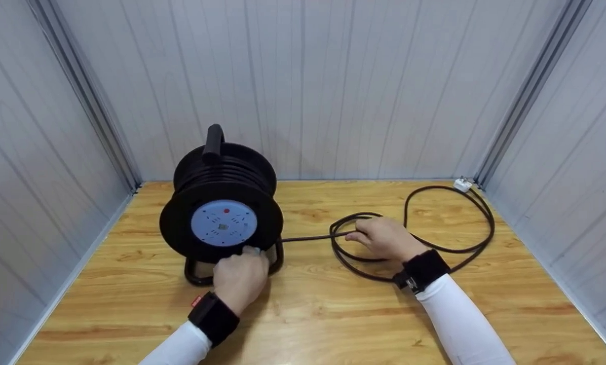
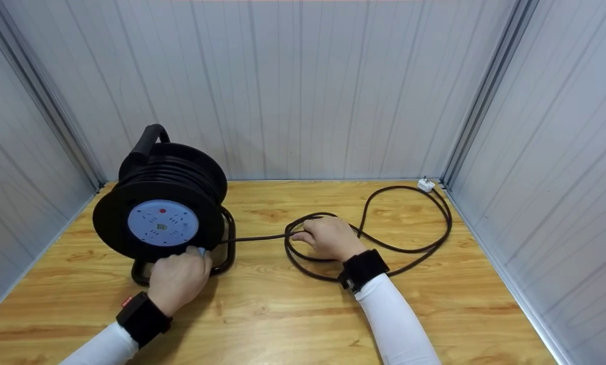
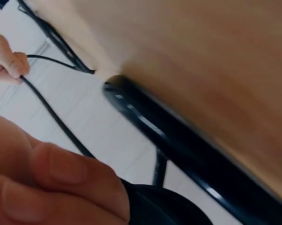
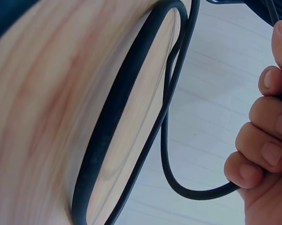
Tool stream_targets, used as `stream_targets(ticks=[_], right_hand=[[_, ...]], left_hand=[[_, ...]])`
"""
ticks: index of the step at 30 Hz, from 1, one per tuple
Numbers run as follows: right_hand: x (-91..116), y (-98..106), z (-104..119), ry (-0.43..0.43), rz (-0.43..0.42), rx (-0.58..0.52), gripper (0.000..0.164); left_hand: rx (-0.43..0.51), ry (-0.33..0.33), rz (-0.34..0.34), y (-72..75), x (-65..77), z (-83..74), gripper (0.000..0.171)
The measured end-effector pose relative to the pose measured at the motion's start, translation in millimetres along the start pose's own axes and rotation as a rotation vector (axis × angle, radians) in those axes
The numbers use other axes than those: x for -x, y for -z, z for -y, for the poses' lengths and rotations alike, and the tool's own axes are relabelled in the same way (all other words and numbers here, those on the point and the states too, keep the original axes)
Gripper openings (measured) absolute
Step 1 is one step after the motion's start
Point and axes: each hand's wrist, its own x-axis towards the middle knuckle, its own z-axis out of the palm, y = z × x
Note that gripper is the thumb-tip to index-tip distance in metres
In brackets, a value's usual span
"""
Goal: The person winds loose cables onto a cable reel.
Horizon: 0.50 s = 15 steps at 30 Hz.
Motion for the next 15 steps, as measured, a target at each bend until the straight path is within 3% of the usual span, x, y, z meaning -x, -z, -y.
stream_targets(ticks=[4, 11, 13, 15], right_hand=[[0.3, 0.3, -2.4, -0.019, 0.001, -0.003, 0.043], [2.4, 2.7, -8.4, -0.037, -0.009, 0.02, 0.04], [2.5, 2.1, -8.9, -0.034, -0.018, 0.03, 0.041], [2.6, 1.2, -8.6, -0.04, -0.015, 0.027, 0.041]], left_hand=[[0.005, -0.002, -0.042, 2.2, 7.3, 9.7, 0.04], [-0.008, -0.028, -0.259, 7.0, 17.4, 27.2, 0.038], [-0.008, -0.021, -0.287, 6.4, 19.5, 31.8, 0.037], [0.004, -0.012, -0.272, 6.5, 21.7, 36.5, 0.039]])
